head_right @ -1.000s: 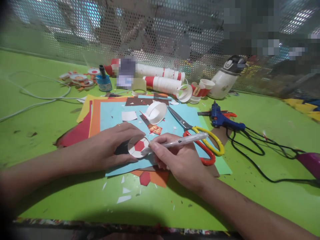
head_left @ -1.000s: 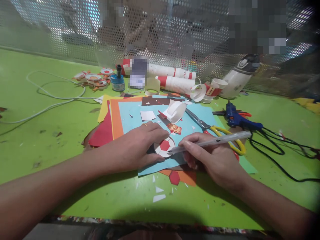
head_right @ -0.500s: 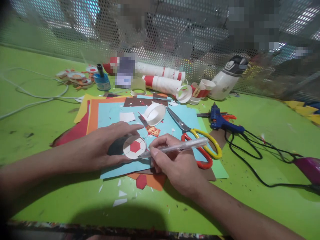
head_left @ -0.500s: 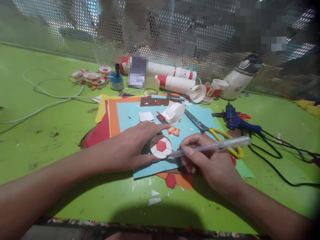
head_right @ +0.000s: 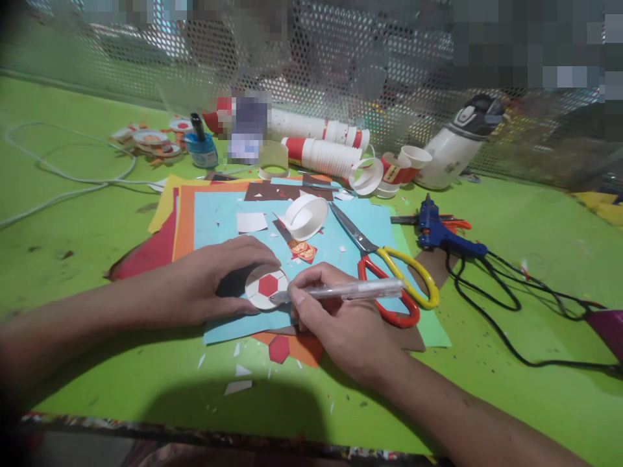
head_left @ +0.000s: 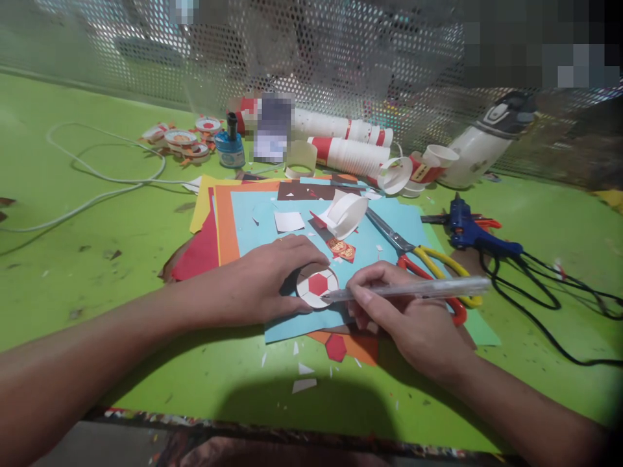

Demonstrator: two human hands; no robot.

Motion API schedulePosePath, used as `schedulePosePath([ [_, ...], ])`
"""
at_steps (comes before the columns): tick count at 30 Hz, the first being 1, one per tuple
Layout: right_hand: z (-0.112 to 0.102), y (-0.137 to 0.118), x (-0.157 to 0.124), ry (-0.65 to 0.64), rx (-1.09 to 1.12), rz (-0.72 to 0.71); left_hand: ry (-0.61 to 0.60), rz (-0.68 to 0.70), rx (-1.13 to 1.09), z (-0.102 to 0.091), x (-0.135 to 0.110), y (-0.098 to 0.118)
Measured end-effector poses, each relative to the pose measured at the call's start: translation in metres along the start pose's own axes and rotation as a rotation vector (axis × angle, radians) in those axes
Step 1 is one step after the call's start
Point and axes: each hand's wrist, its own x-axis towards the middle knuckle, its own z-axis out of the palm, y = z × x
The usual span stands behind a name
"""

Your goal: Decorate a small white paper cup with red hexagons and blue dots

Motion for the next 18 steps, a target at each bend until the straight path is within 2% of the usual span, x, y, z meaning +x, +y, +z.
schedulePosePath([
  [8, 0.0005, -0.0013, 0.0011, 0.012, -0.117, -0.016, 0.019, 0.015, 0.002, 0.0003, 0.0007, 0.0032],
  [18, 0.0021, 0.0006, 0.0011, 0.023, -0.078, -0.001, 0.003, 0.009, -0.007, -0.0004, 0.0005, 0.0049],
])
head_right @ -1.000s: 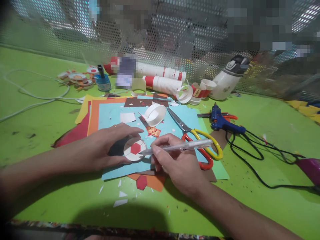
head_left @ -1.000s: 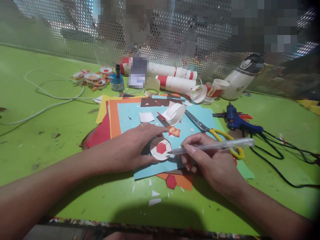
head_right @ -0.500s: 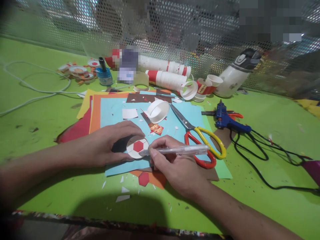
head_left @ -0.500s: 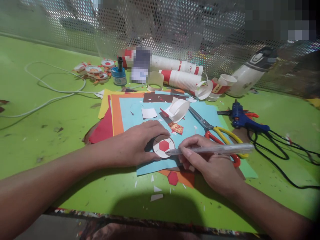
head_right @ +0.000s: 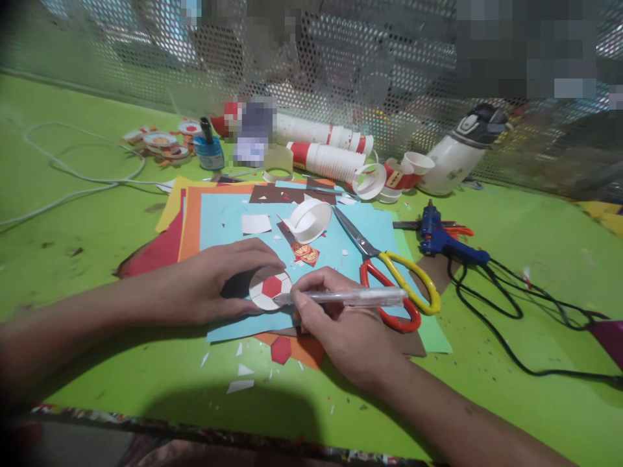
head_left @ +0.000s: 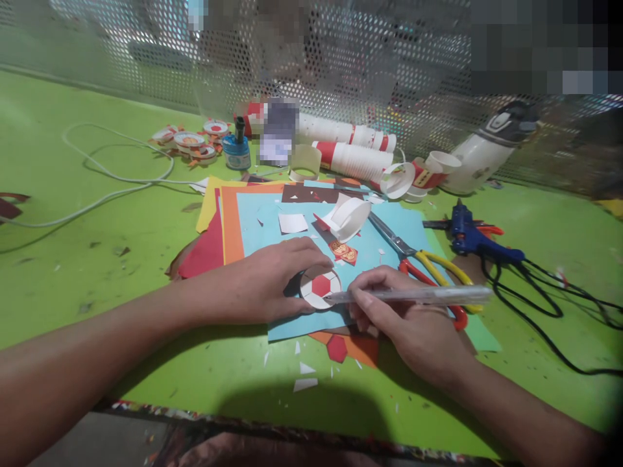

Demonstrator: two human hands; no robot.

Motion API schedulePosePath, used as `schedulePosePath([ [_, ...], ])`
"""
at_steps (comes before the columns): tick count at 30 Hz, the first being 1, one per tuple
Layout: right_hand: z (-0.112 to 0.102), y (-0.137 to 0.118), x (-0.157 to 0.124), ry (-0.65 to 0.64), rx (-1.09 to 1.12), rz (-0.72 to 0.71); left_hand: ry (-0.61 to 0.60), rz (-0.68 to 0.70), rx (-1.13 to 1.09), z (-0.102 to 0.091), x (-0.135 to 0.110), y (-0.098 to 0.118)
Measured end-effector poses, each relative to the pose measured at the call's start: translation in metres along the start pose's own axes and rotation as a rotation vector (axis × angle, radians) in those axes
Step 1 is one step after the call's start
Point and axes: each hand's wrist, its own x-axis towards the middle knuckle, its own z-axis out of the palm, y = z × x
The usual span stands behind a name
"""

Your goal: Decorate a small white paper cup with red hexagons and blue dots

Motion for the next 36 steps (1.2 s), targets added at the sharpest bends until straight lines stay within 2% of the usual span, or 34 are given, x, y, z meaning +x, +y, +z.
schedulePosePath([
  [30, 0.001, 0.001, 0.0009, -0.004, 0.003, 0.025, -0.033, 0.002, -0.006, -0.0028, 0.0011, 0.0006],
  [36, 0.0012, 0.0038, 0.0008, -0.007, 0.073, 0.026, -0.025, 0.003, 0.012, -0.0025, 0.0003, 0.0004],
])
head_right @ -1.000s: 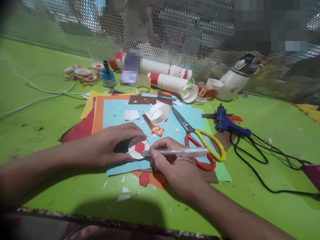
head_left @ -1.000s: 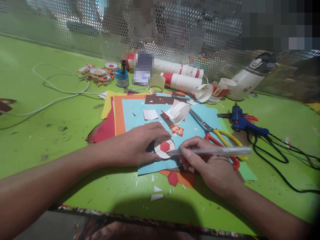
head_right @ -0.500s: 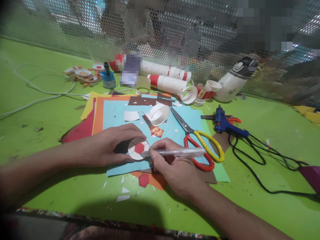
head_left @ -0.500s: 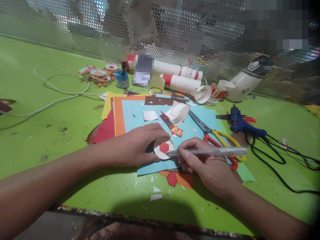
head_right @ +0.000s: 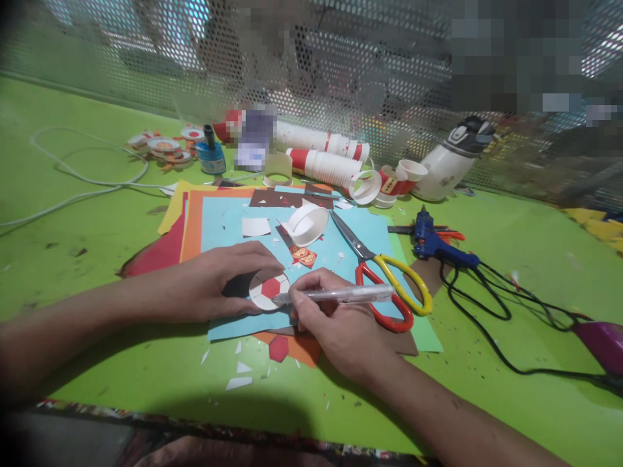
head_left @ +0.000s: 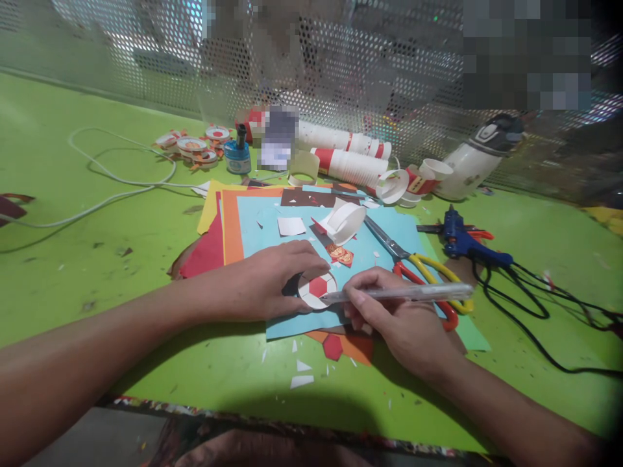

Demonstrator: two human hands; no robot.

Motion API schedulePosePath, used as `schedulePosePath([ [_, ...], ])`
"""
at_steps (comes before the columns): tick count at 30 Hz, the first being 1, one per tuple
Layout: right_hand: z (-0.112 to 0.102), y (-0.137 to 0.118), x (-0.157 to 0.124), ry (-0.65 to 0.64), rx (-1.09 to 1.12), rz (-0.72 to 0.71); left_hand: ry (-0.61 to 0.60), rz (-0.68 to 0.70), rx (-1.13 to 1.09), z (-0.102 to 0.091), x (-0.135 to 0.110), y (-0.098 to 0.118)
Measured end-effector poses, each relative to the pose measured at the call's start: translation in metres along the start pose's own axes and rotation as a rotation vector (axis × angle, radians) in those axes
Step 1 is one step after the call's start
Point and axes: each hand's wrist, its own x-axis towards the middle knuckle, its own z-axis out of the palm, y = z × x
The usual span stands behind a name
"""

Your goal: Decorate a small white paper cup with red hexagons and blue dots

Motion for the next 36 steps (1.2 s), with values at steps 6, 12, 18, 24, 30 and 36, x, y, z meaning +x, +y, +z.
schedulePosePath([
  [6, -0.0011, -0.0016, -0.0014, -0.002, -0.051, 0.004, -0.024, -0.024, 0.012, -0.0028, 0.0008, 0.0048],
  [12, -0.001, -0.0011, -0.0011, -0.005, -0.056, 0.018, -0.017, -0.013, 0.012, -0.0019, 0.0011, 0.0034],
  [18, -0.0012, -0.0025, -0.0008, -0.006, -0.079, 0.014, -0.013, -0.008, 0.01, -0.0014, 0.0004, 0.0028],
  [24, -0.0016, -0.0027, -0.0005, 0.0, -0.041, 0.001, -0.016, -0.001, 0.023, -0.0006, 0.0001, 0.0023],
  [30, -0.001, 0.0003, -0.001, 0.0, -0.053, 0.0, -0.017, 0.007, 0.024, -0.0008, -0.0008, 0.0037],
  [36, -0.001, -0.0021, -0.0013, 0.009, -0.097, 0.001, -0.004, 0.02, 0.023, 0.0001, -0.0013, 0.0027],
])
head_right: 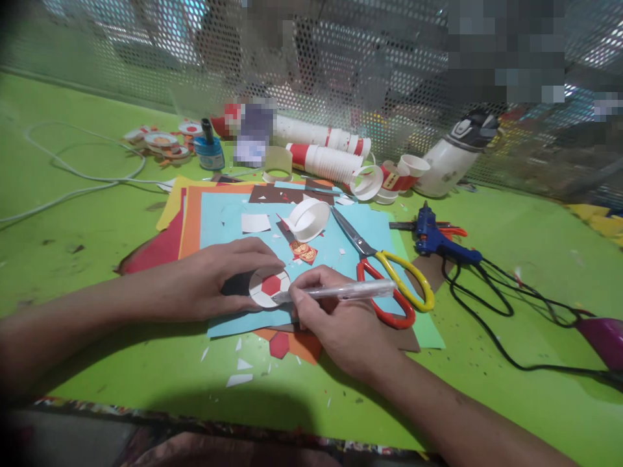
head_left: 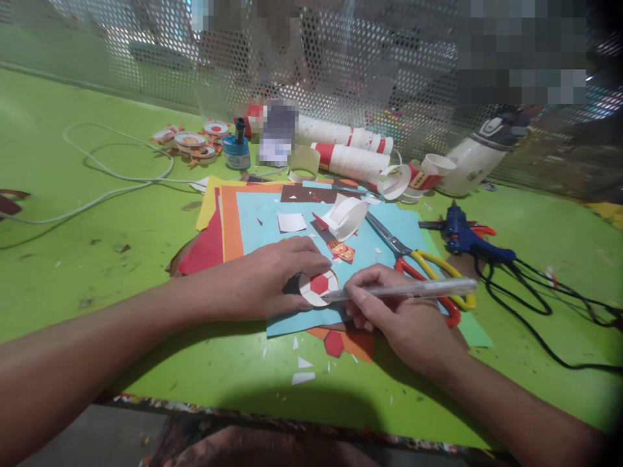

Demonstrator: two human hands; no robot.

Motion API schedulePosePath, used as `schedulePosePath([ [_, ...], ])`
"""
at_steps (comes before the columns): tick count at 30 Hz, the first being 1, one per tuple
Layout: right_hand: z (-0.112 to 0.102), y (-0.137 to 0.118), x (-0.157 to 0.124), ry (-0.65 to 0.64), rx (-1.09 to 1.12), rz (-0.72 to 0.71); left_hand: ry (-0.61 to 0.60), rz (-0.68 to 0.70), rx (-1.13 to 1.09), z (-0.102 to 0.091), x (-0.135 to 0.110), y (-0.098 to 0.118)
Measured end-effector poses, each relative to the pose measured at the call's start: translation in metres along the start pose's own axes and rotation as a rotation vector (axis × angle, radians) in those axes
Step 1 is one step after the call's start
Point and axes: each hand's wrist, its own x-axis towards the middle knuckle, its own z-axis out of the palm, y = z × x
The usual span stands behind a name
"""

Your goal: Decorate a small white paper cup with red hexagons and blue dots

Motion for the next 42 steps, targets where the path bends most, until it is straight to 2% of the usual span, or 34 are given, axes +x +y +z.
schedulePosePath([
  [5, -0.0015, -0.0007, -0.0003, -0.013, -0.029, 0.008, 0.001, 0.002, -0.007, 0.0011, -0.0016, -0.0014],
  [14, -0.0009, 0.0006, 0.0012, -0.009, 0.054, -0.019, 0.007, 0.017, -0.014, 0.0004, -0.0011, -0.001],
  [25, -0.0019, 0.0004, 0.0012, -0.006, -0.01, -0.022, 0.012, 0.04, 0.006, -0.0002, -0.0013, 0.0],
  [42, -0.0012, -0.0024, 0.0003, 0.008, 0.011, -0.055, 0.033, 0.088, 0.011, 0.0015, -0.001, -0.0011],
])
